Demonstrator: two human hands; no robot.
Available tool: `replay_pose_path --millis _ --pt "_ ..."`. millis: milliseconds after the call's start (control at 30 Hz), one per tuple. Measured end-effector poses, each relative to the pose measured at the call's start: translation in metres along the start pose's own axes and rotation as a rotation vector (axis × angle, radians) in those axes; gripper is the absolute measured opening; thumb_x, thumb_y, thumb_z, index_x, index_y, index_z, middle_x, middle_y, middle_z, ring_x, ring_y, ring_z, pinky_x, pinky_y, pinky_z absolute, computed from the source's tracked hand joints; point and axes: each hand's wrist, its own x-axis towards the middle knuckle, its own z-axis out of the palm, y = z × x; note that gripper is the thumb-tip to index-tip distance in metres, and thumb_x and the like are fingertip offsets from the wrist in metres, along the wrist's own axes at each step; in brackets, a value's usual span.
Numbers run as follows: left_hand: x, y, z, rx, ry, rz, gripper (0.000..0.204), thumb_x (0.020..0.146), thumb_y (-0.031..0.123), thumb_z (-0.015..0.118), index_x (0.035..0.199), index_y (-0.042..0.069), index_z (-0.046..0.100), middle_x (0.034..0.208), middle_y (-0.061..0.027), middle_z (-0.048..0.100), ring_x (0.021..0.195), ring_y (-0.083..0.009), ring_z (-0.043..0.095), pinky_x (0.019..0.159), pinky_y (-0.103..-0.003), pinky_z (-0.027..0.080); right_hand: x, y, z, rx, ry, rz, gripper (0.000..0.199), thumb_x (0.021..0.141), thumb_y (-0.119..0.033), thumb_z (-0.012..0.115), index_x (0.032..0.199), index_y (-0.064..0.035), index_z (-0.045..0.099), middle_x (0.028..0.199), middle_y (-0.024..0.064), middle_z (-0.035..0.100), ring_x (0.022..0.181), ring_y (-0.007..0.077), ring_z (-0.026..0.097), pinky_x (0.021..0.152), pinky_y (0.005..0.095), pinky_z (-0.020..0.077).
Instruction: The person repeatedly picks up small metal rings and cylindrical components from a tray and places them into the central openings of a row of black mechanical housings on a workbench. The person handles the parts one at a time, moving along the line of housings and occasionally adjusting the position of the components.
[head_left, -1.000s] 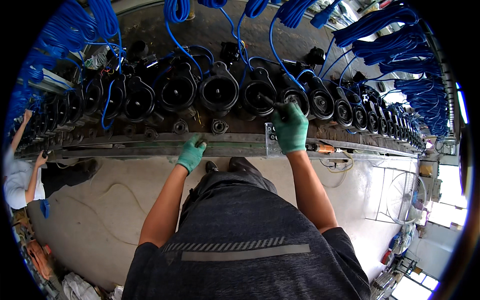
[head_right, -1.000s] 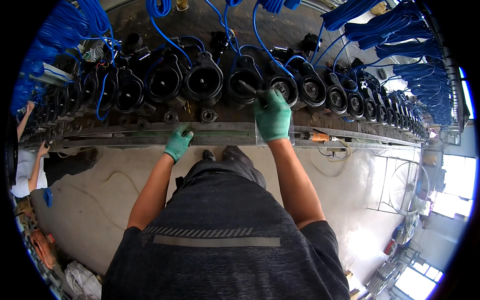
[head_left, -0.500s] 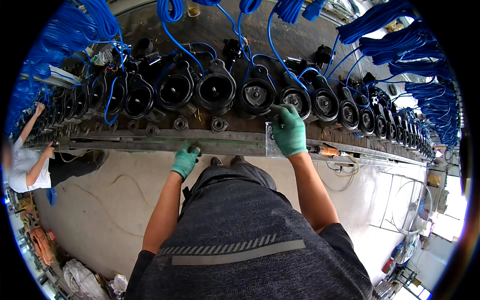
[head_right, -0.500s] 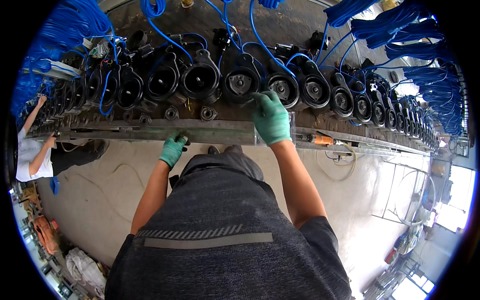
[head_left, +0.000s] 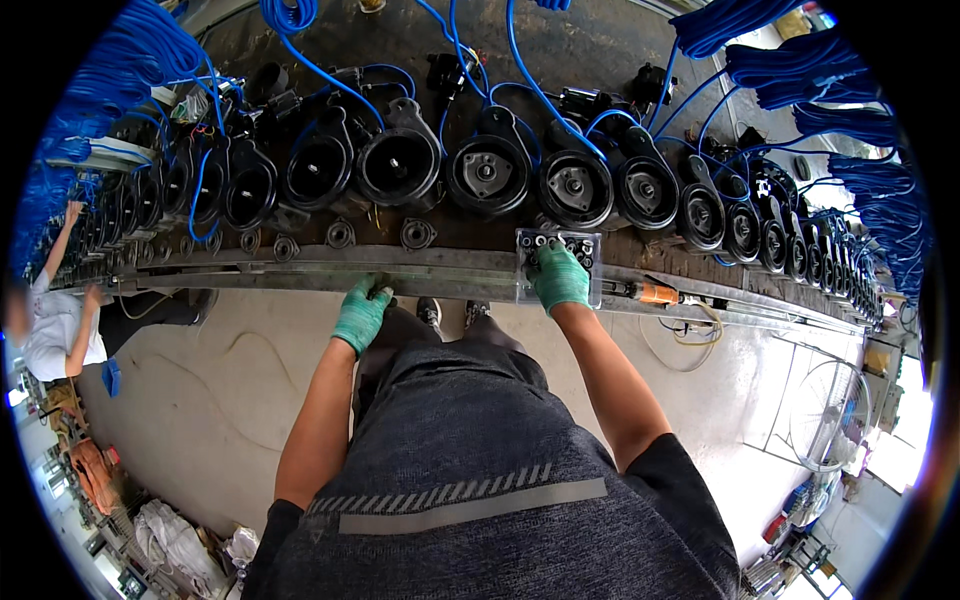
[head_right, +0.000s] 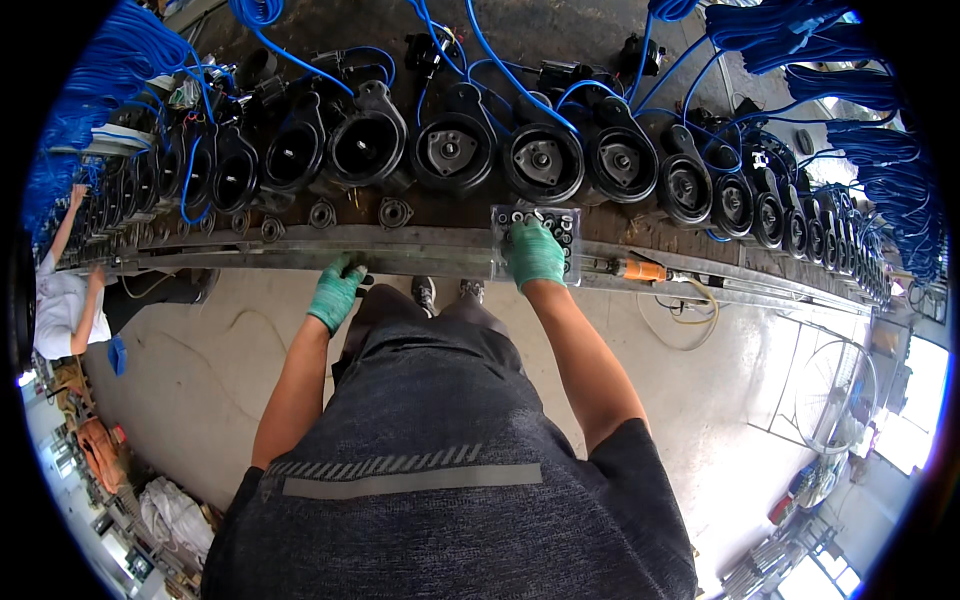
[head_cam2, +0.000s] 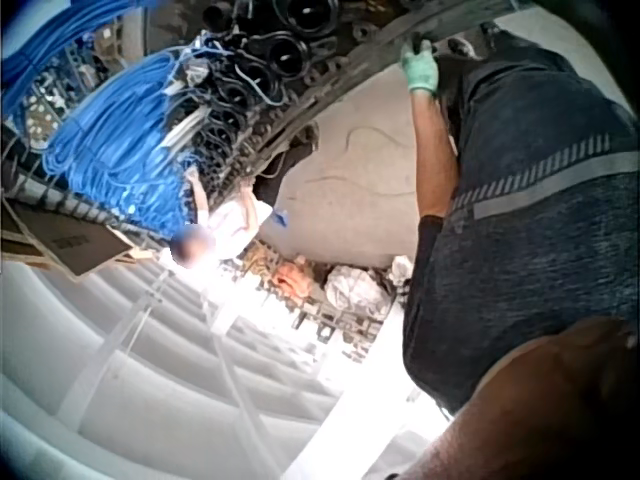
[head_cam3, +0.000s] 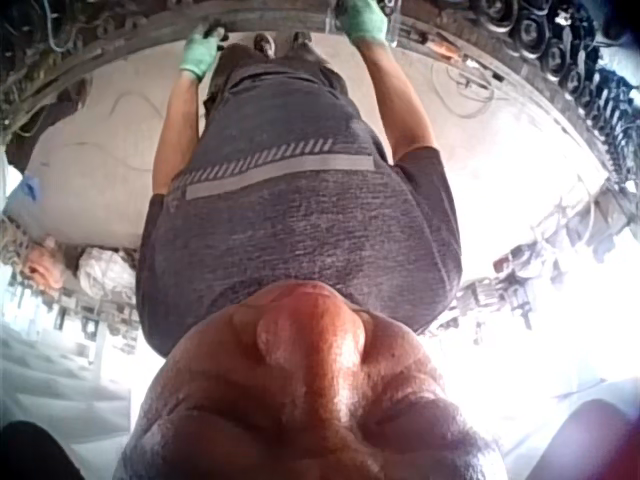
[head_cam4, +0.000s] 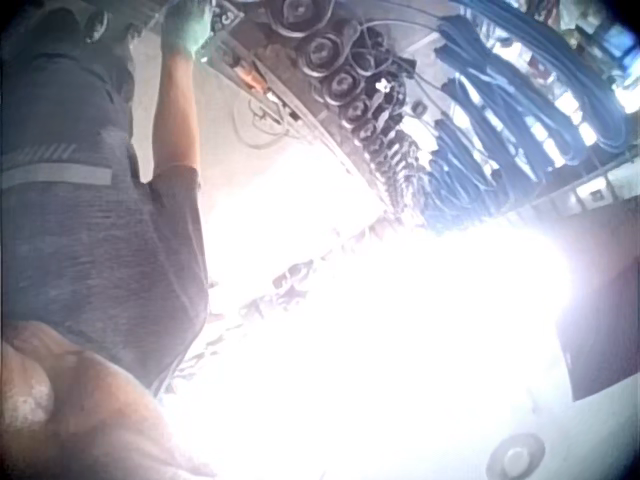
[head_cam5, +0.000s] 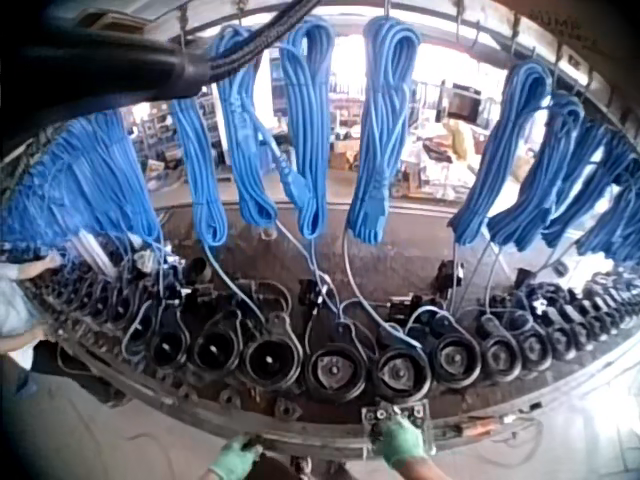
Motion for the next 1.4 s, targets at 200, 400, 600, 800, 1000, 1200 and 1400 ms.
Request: replay_pose_path --millis 200,400,600,800,1000,1200,1400 --pt "-0.004 0.020 0.005 -0.003 -0.015 -0.057 0.034 0.101 0.012 0.064 0.134 0.003 0.063 0.115 -0.0076 0.074 0.096 -0.0155 0.070 0.083 -0.030 0.056 0.001 -0.001 0.006 -0.075 0.028 0.019 0.021 0.087 -0.028 0.074 0.096 -0.0097 0.071 0.105 0.0161 0.068 0.093 0.0397 0.068 0.080 0.0529 0.0549" --pt "0.016 0.020 -0.010 0.217 -0.030 0.227 0.033 0.099 0.013 0.062 0.130 0.001 0.066 0.122 -0.0147 0.073 0.110 -0.0245 0.068 0.099 -0.034 0.051 -0.006 -0.032 -0.022 0.195 0.197 0.077 0.017 0.089 -0.025 0.072 0.094 -0.0085 0.074 0.097 0.0171 0.073 0.086 0.0406 0.069 0.075 0.0502 0.0548" --pt "0.028 0.053 -0.006 0.667 -0.049 0.365 0.056 0.095 0.022 0.065 0.147 0.003 0.050 0.156 -0.0251 0.043 0.137 -0.0415 0.050 0.113 -0.045 0.043 0.030 -0.137 0.014 0.952 -0.193 0.276 0.021 0.096 -0.019 0.070 0.105 -0.0005 0.072 0.077 0.0066 0.070 0.061 0.0133 0.061 0.057 0.0320 0.0489" --pt "0.042 0.059 -0.001 0.836 -0.161 0.362 0.061 0.094 0.021 0.066 0.151 0.007 0.046 0.157 -0.0226 0.042 0.139 -0.0403 0.047 0.117 -0.046 0.041 0.074 -0.155 0.071 1.062 -0.276 0.430 0.022 0.097 -0.017 0.069 0.108 0.0027 0.071 0.076 0.0077 0.068 0.059 0.0149 0.060 0.054 0.0320 0.0490" --pt "0.053 0.050 -0.001 0.847 -0.145 0.430 0.062 0.091 0.018 0.067 0.149 0.008 0.048 0.155 -0.0234 0.044 0.135 -0.0439 0.049 0.116 -0.049 0.041 0.086 -0.156 0.065 0.881 -0.415 0.408 0.028 0.095 -0.022 0.075 0.108 0.0018 0.070 0.089 0.0094 0.072 0.067 0.0169 0.064 0.060 0.0318 0.0536" --pt "0.052 0.056 -0.001 0.874 -0.127 0.447 0.060 0.088 0.015 0.068 0.147 0.011 0.053 0.146 -0.0226 0.050 0.127 -0.0427 0.054 0.108 -0.050 0.048 0.090 -0.156 0.067 0.858 -0.430 0.428 0.031 0.095 -0.023 0.075 0.110 0.0036 0.068 0.090 0.0107 0.072 0.067 0.0181 0.066 0.057 0.0317 0.0546" --pt "0.056 0.050 0.003 0.902 -0.103 0.454 0.057 0.088 0.015 0.068 0.144 0.015 0.057 0.144 -0.0209 0.050 0.123 -0.0408 0.057 0.103 -0.049 0.052 0.096 -0.149 0.084 0.853 -0.401 0.432 0.036 0.095 -0.023 0.076 0.115 0.0053 0.066 0.093 0.0127 0.073 0.067 0.0202 0.069 0.056 0.0322 0.0566"
